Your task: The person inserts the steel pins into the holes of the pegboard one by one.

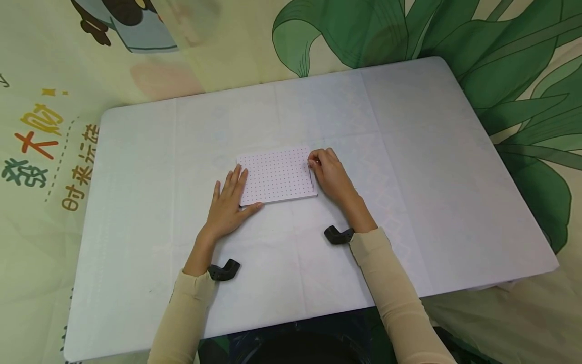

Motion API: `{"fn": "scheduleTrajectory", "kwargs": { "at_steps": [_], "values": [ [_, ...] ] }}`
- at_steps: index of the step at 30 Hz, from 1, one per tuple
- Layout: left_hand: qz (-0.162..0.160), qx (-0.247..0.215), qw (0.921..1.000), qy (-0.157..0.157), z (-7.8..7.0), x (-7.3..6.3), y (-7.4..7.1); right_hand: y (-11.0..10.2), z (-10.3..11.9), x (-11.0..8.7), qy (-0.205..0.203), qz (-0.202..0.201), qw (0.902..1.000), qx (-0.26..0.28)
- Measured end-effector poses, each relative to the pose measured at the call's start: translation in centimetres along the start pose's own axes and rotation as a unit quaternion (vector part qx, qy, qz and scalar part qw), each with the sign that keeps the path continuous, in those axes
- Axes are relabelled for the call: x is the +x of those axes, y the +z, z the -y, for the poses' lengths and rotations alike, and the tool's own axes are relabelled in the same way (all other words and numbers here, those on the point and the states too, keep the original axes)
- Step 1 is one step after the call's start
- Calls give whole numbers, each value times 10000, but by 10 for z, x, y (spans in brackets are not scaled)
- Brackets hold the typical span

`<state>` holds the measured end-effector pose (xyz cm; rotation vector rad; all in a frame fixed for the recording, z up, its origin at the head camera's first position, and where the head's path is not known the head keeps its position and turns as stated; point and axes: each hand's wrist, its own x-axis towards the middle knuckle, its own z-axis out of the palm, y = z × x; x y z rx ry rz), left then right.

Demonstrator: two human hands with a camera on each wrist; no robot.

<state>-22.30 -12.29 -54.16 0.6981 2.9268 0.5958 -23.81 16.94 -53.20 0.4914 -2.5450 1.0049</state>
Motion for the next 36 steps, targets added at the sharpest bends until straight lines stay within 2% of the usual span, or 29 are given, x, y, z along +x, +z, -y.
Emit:
{"fn": "scheduleTrajectory", "kwargs": {
  "at_steps": [11, 18, 26, 36],
  "values": [
    [-39, 10, 10000, 29, -1, 1, -6, -1, 0, 4, -301, 26, 9995, -109],
    [-61, -21, 10000, 38, 0, 1, -4, 0, -1, 4, -391, -5, 9992, -64],
    [7, -45, 10000, 3, -2, -1, 0, 0, -4, -3, -109, 9, 9999, 22],
    [-23, -30, 10000, -2, -3, -1, -1, 0, -4, -5, 55, -17, 9999, 98]
  ]
}}
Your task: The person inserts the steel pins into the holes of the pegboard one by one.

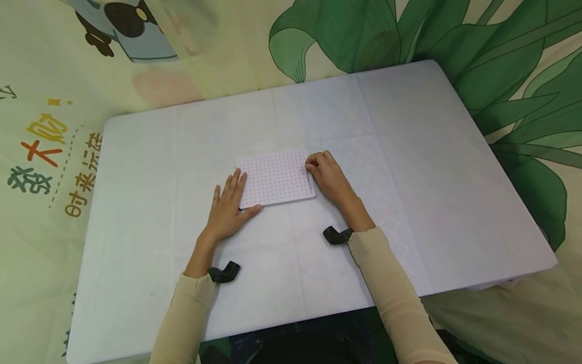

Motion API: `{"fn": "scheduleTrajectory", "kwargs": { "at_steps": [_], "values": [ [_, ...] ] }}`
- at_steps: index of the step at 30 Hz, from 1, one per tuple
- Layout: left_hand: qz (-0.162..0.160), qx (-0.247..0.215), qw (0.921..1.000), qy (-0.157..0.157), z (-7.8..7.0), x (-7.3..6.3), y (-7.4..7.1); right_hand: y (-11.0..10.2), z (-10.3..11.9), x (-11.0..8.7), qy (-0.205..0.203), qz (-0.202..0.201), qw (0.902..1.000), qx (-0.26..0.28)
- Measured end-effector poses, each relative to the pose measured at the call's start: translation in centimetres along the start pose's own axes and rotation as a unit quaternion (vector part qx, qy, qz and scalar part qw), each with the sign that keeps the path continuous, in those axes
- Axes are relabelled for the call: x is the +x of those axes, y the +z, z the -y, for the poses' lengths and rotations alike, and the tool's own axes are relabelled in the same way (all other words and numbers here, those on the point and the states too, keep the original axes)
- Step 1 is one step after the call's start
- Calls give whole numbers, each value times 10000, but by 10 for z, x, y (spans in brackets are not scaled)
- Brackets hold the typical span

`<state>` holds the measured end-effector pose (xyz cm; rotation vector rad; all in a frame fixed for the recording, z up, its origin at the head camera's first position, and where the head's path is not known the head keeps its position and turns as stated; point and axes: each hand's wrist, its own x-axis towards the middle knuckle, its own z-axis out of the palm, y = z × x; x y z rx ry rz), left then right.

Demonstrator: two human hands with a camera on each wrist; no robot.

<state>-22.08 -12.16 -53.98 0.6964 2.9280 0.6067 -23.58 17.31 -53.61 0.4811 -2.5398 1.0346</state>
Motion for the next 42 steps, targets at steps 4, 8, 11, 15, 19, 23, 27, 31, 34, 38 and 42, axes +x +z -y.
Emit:
{"fn": "scheduleTrajectory", "kwargs": {
  "at_steps": [4, 8, 11, 15, 19, 23, 27, 31, 34, 38, 42],
  "values": [
    [-30, -15, 10000, 13, -1, 0, 0, 0, 0, 0, 38, -14, 10000, -8],
    [-25, -10, 10000, 11, -1, 0, 1, 0, 0, 0, 99, -2, 10000, 10],
    [-14, -9, 10000, 19, -1, 1, 1, -1, 0, -1, 179, 19, 9998, 34],
    [-6, 12, 10000, 17, -1, 2, 2, -2, 1, -1, 326, 39, 9994, 71],
    [-6, 13, 10000, 5, -2, 1, 2, -8, 6, -1, 545, -8, 9982, 242],
    [14, -14, 10000, 2, -2, 2, 1, -19, 7, -4, 754, -134, 9965, 321],
    [27, 25, 10000, -5, -2, 2, 1, -33, 8, -10, 857, -185, 9957, 286],
    [26, 40, 10000, -2, 0, 1, 1, -46, 7, -23, 1037, 150, 9944, 141],
    [23, 0, 10000, 16, 0, 1, 0, -53, 3, -35, 1065, 493, 9930, -100],
    [2, -6, 10000, 28, 0, 1, 0, -58, -4, -48, 904, 679, 9931, -305],
    [6, 3, 10000, 15, 0, 1, 1, -59, -9, -54, 728, 671, 9944, -372]
  ]
}}
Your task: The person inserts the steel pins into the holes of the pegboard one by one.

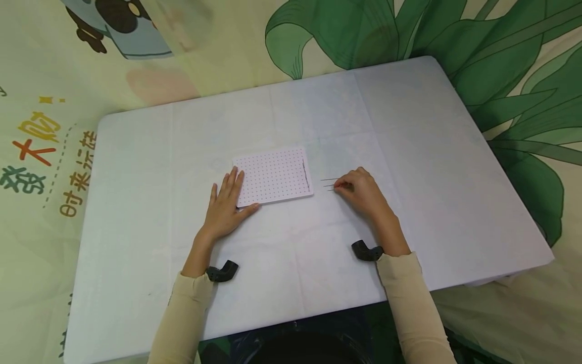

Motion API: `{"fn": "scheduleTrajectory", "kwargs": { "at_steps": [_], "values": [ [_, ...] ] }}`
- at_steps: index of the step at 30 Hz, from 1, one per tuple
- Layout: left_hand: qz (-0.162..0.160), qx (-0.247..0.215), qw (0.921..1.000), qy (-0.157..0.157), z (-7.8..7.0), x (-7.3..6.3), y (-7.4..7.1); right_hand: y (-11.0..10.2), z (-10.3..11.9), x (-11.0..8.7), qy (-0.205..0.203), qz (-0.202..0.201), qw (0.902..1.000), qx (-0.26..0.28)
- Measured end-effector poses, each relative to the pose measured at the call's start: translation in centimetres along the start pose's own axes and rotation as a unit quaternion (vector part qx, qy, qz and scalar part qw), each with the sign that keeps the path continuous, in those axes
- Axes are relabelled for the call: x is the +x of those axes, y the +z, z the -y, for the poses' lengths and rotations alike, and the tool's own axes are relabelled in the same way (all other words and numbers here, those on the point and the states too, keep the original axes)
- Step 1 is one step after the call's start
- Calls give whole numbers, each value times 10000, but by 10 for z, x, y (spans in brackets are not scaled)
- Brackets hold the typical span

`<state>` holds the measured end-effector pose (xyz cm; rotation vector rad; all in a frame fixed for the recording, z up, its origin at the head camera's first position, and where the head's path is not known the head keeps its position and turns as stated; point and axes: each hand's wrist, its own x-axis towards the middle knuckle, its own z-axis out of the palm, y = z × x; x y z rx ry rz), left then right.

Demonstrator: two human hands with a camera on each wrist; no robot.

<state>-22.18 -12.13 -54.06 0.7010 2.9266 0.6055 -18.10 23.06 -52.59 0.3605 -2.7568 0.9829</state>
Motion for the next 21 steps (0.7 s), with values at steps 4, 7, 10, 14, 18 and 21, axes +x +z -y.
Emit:
{"fn": "scheduleTrajectory", "kwargs": {
  "at_steps": [4, 7, 10, 14, 18, 21],
  "values": [
    [28, 14, 10000, -12, 0, 0, 0, 1, -2, -1, -77, 55, 9999, -65],
    [23, 12, 10000, -14, 0, 0, 1, 1, -2, 0, -53, 156, 9998, -110],
    [18, -12, 10000, -27, 0, 0, 1, 1, -2, 1, -19, 284, 9994, -214],
    [16, -29, 10000, -23, 0, 0, 2, 0, -1, 2, -65, 464, 9981, -410],
    [-10, -16, 10000, -8, 1, 0, 2, -1, 3, 2, -168, 590, 9962, -615],
    [-20, -20, 10000, -9, 1, 0, 2, -2, 6, 2, -197, 658, 9952, -693]
  ]
}}
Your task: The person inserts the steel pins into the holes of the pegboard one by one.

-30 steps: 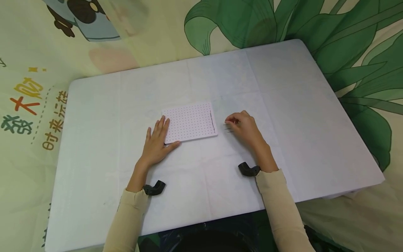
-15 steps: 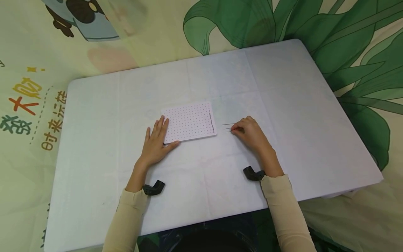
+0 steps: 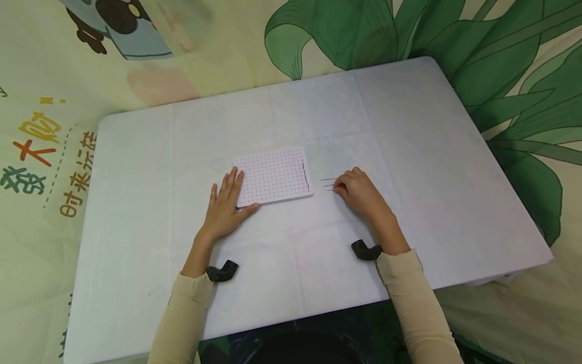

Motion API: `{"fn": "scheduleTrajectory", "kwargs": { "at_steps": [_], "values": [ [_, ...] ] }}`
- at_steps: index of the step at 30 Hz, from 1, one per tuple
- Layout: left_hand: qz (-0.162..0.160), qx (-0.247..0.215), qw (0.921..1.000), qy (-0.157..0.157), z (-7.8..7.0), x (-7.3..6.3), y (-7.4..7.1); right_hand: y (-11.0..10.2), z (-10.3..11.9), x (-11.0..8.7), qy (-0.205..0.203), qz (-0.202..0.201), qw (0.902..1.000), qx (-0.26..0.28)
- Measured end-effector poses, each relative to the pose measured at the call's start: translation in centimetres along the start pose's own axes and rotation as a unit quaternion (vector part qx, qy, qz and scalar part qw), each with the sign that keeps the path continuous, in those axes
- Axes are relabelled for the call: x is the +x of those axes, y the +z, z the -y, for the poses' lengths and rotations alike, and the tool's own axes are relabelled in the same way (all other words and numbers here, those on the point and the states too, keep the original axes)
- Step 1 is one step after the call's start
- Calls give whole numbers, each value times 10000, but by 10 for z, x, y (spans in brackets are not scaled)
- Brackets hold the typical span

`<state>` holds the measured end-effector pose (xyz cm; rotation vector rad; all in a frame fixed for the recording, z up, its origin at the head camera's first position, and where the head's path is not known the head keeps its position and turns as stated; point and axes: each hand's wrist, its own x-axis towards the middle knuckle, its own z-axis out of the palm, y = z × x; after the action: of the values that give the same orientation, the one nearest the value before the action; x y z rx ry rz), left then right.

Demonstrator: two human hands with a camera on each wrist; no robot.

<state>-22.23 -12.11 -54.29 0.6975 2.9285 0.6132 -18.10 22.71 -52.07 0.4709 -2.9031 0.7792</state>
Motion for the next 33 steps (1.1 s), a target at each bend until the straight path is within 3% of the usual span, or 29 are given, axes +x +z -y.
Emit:
{"fn": "scheduleTrajectory", "kwargs": {
  "at_steps": [8, 16, 22, 33],
  "values": [
    [13, -11, 10000, 3, 1, 0, 0, 1, 0, 1, -112, -145, 9997, -138],
    [25, -13, 10000, 18, 1, 0, 0, -2, -2, 1, -251, -617, 9977, -94],
    [19, -29, 10000, -19, 1, -1, -1, -2, -1, 16, -333, -978, 9945, 186],
    [31, -39, 10000, -12, 0, -1, -2, 4, 13, 42, 16, -1486, 9850, 875]
  ]
}}
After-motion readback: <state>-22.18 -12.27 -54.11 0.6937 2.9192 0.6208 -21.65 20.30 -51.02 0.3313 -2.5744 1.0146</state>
